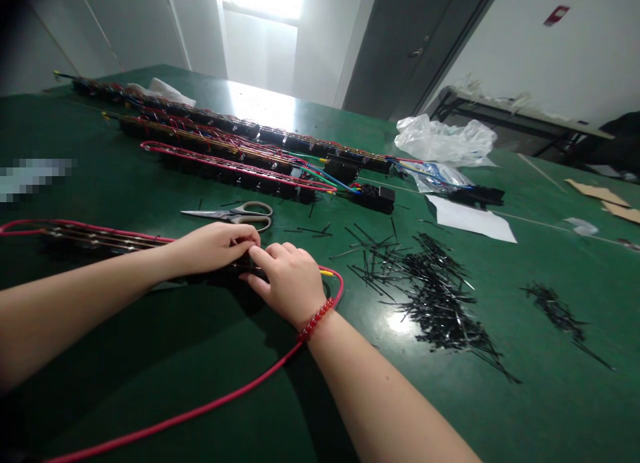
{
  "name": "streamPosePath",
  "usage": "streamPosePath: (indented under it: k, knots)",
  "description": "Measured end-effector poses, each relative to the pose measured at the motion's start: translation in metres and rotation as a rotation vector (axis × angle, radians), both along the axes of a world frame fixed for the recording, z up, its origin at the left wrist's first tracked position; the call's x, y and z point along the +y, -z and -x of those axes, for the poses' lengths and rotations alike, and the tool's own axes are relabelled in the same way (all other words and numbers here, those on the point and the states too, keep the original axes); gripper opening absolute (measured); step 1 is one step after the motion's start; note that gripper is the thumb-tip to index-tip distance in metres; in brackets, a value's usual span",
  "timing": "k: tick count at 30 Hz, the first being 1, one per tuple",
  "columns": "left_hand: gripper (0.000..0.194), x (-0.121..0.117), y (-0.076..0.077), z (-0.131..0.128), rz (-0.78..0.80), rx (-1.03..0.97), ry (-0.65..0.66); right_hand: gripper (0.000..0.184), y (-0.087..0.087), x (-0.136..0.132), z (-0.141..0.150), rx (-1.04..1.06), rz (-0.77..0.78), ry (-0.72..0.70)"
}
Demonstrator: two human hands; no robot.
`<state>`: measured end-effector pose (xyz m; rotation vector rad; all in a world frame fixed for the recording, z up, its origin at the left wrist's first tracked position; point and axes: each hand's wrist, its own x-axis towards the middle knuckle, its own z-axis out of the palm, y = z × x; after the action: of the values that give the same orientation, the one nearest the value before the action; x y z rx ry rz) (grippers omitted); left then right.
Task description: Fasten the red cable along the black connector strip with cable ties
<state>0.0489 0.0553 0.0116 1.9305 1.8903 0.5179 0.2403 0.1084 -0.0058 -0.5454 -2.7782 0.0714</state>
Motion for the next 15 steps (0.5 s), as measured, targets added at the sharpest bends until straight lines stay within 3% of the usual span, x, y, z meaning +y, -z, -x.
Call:
streamPosePath:
  k: [11, 15]
  knots:
    - [0.028, 0.0006, 0.0001, 0.0002, 0.005, 0.054, 0.038, 0.040, -0.0004, -0.0008, 0.0007, -0.016, 0.011, 0.007]
    - [0.029, 0.0004, 0.0009, -0.0003, -0.007, 0.072, 0.049, 0.038, -0.0075, -0.0005, 0.0030, -0.041, 0.081, 0.009]
